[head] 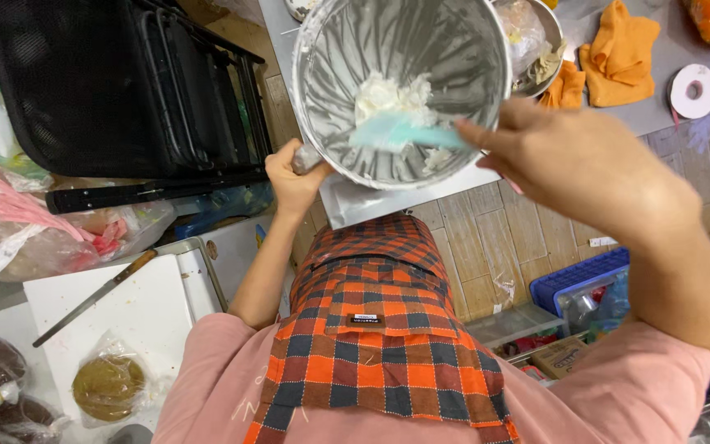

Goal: The person cleans a metal spatula with a pink handle using a cloth, then wipes a round metal tray. They proceed to stir a white mixture in a metal bowl with a spatula, scraping the sides to combine the contents.

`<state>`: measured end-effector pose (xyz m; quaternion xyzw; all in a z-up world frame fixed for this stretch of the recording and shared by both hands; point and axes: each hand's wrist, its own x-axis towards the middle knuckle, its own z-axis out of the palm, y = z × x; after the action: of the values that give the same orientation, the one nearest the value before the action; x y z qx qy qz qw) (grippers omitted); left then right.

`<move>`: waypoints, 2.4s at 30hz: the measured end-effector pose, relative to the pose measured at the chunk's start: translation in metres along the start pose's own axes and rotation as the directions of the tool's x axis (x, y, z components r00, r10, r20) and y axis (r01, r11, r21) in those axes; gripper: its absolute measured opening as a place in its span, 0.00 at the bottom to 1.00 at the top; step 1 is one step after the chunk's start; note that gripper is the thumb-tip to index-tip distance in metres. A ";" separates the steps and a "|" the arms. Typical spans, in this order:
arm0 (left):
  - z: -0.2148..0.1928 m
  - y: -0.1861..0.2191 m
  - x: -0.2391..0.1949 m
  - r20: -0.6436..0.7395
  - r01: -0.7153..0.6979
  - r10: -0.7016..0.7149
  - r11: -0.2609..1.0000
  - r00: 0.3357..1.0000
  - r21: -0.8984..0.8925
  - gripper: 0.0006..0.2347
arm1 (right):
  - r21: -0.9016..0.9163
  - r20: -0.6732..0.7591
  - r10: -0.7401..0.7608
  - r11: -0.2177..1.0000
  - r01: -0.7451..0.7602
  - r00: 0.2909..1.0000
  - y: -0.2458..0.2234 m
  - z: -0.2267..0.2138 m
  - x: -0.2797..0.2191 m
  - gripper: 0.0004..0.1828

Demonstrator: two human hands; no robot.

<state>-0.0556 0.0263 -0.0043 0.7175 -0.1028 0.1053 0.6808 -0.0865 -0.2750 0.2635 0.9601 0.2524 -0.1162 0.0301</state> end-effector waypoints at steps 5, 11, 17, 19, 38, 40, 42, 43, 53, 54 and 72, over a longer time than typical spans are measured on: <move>0.010 0.001 0.006 0.026 0.022 -0.022 1.000 0.999 0.012 0.08 | -0.095 -0.267 0.098 0.987 -0.127 0.959 0.015 0.006 0.024 0.14; 0.023 0.011 0.010 0.086 0.065 -0.063 0.998 0.994 -0.019 0.08 | -0.073 -0.142 0.053 0.995 -0.064 0.988 -0.008 0.036 0.146 0.06; 0.021 0.010 0.012 0.099 0.051 -0.051 0.999 0.994 0.000 0.11 | 0.011 -0.174 0.034 0.999 -0.032 0.984 0.046 0.039 0.081 0.10; 0.019 0.006 0.013 0.119 0.096 -0.094 0.995 0.988 -0.009 0.11 | 0.013 -0.229 0.057 0.998 -0.055 0.972 0.072 0.026 0.045 0.13; -0.011 -0.012 0.061 0.309 0.159 -0.116 0.980 0.944 -0.118 0.09 | 0.457 -0.242 0.137 0.890 -0.012 0.961 0.115 -0.012 0.069 0.14; -0.010 -0.015 0.059 0.310 0.145 -0.117 0.987 0.944 -0.070 0.09 | 0.467 -0.267 0.092 0.883 0.045 0.959 0.124 -0.007 0.067 0.14; -0.010 -0.017 0.059 0.309 0.133 -0.110 0.990 0.945 -0.054 0.10 | 0.470 -0.292 0.068 0.879 0.082 0.954 0.134 0.001 0.072 0.15; -0.011 -0.018 0.060 0.309 0.124 -0.104 0.991 0.945 -0.046 0.10 | 0.446 -0.292 0.065 0.892 0.076 0.954 0.138 0.005 0.078 0.14; -0.014 -0.019 0.063 0.327 0.167 -0.117 0.978 0.938 -0.128 0.11 | 0.143 -0.359 -0.169 0.962 0.233 0.918 0.107 0.041 0.112 0.13; -0.015 -0.018 0.064 0.329 0.172 -0.122 0.977 0.936 -0.126 0.11 | 0.051 -0.366 -0.188 0.974 0.222 0.911 0.103 0.038 0.104 0.13; -0.004 -0.016 0.056 0.289 0.135 -0.103 0.987 0.952 -0.091 0.10 | 0.062 -0.431 0.033 0.998 -0.007 0.902 0.062 0.018 0.060 0.13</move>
<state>0.0028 0.0313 -0.0033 0.6915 -0.1613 -0.0456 0.7027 -0.0089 -0.3027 0.2318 0.9650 0.2394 0.0923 -0.0538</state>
